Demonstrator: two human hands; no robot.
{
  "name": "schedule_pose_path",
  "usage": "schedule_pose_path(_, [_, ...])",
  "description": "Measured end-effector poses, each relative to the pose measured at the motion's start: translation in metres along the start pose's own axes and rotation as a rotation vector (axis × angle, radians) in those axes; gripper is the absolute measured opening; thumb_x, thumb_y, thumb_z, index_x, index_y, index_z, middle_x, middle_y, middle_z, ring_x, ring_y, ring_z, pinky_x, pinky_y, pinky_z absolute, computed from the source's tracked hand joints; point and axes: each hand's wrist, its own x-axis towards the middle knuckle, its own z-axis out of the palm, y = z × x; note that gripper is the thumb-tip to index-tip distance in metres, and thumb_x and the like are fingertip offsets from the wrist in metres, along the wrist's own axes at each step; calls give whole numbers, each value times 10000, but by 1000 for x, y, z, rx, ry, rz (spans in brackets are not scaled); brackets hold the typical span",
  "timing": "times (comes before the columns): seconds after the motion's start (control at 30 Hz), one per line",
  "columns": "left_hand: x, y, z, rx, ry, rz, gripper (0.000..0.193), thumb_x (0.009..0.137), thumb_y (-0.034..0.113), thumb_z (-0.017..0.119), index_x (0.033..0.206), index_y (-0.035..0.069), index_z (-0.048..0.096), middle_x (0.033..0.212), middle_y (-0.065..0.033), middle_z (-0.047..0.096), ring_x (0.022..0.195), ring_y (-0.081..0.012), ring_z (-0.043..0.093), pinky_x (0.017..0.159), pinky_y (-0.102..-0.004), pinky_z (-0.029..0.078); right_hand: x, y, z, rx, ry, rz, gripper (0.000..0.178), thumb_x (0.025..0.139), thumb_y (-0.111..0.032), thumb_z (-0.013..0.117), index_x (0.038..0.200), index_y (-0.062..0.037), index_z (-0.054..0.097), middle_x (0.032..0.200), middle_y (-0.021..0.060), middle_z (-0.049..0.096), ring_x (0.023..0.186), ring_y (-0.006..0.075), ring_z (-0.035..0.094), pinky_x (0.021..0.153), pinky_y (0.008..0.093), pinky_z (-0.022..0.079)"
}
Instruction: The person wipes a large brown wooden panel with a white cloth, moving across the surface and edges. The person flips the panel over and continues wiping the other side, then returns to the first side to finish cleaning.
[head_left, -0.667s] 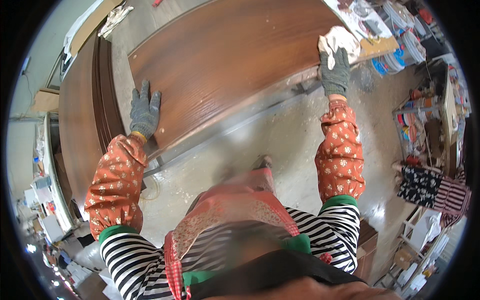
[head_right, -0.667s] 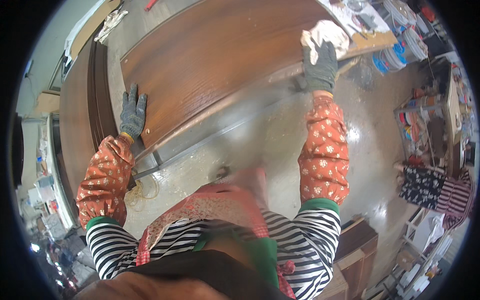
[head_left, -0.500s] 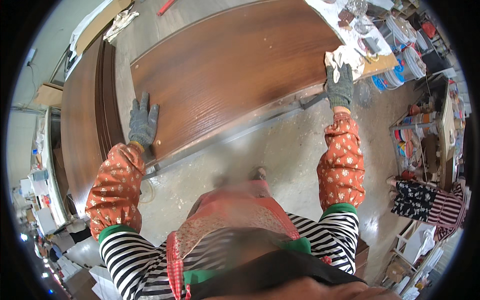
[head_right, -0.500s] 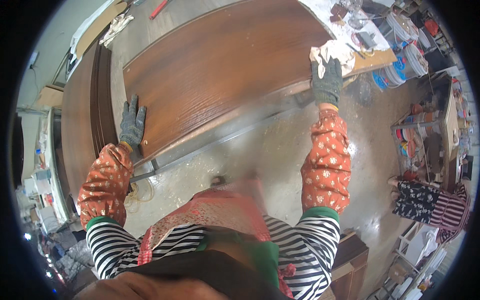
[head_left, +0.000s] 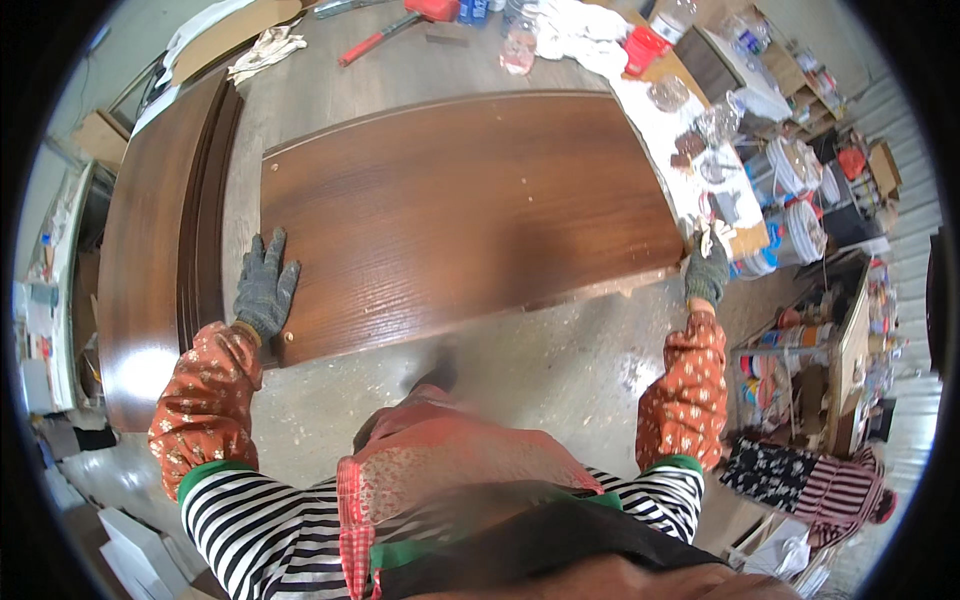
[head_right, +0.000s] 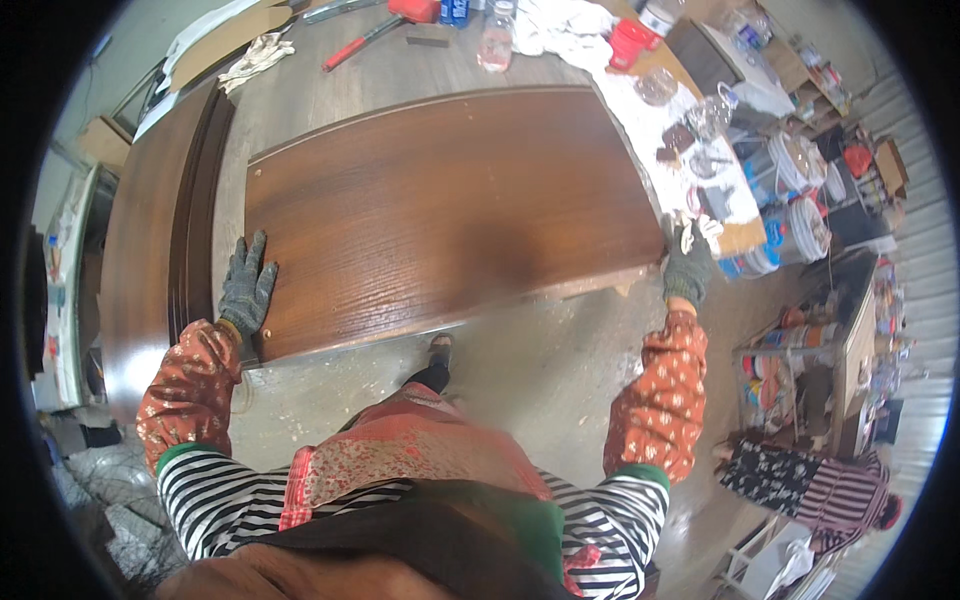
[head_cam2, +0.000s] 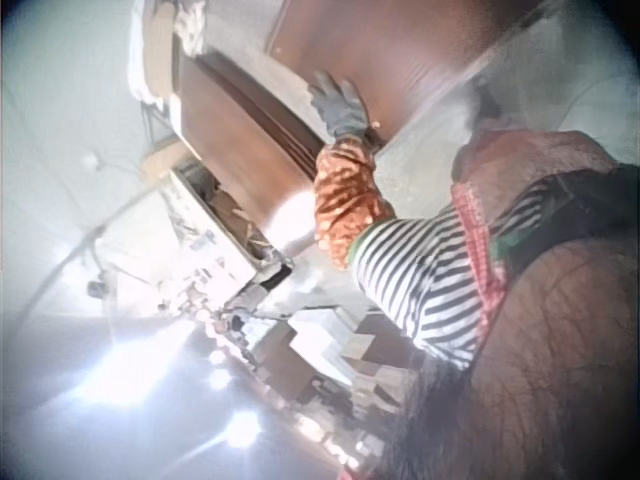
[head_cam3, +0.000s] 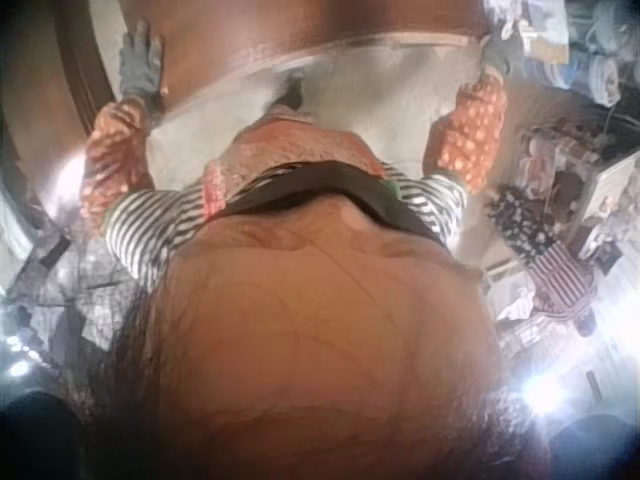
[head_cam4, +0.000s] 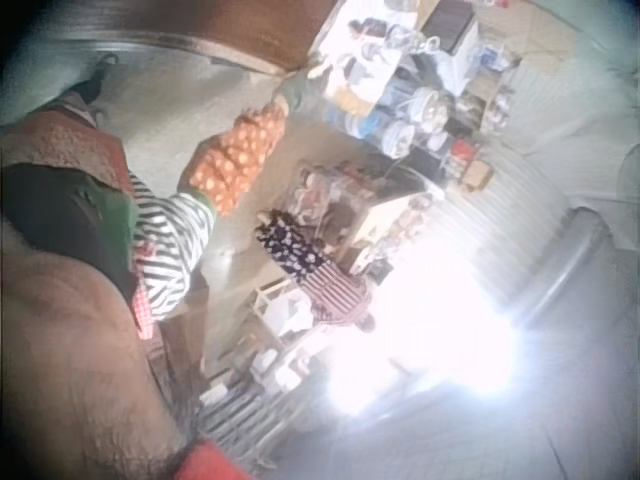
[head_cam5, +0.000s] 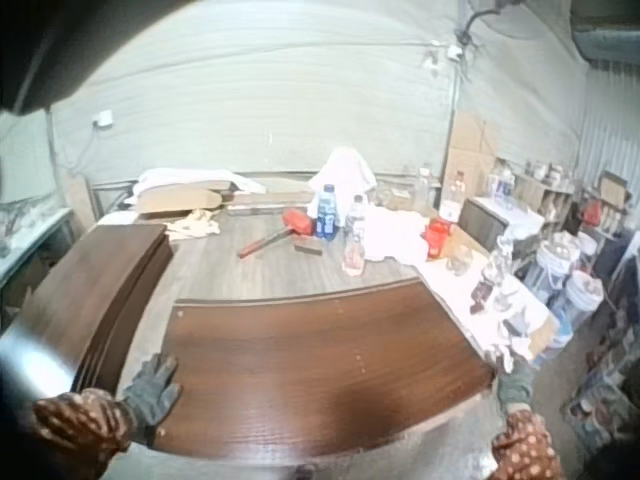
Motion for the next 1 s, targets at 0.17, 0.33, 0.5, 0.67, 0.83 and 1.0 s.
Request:
schedule_pose_path(0.17, [-6,10,1,31,4,-7,649,994,401,509,1563,206,266,1570,-297,220,1406,-528,269,1172,-536,254,11,-65,5,311,4,-218,442,1001,-295,527,1352,-28,549,1232,230,614,1141,377,571,984,444,436])
schedule_pose_path(0.33, [-10,15,-1,49,-33,-8,642,994,346,515,1564,178,273,1574,-302,220,1436,-488,249,1186,-510,231,-4,-149,75,-130,-186,-663,357,955,-228,545,1281,-106,626,1185,182,665,1123,346,613,964,416,485])
schedule_pose_path(0.5, [-6,23,-5,71,-69,-81,654,997,368,504,1573,201,243,1585,-296,192,1439,-495,239,1191,-519,218,21,-156,117,-131,-171,-821,367,948,-241,545,1294,-143,625,1254,112,656,1206,291,588,1048,413,436])
schedule_pose_path(0.67, [4,35,-7,271,-104,-176,653,1011,404,453,1582,197,211,1585,-293,196,1442,-506,223,1198,-536,184,112,-143,150,-110,-110,-824,290,930,-278,537,1143,-131,669,1034,132,664,997,321,623,871,463,484])
schedule_pose_path(0.83, [-1,66,0,408,-5,-207,651,1025,440,397,1551,75,280,1578,-268,254,1474,-444,198,1218,-526,102,181,-129,184,-304,-95,-723,457,1008,-384,375,1343,-145,575,1379,161,540,1301,344,479,1117,542,293])
schedule_pose_path(1.0, [-31,148,38,341,223,-200,633,1004,417,465,1509,48,365,1556,-263,306,1462,-461,216,1217,-541,98,234,-125,200,-191,-309,-734,575,1010,-541,327,1401,-175,538,1475,108,481,1380,331,405,1156,543,239])
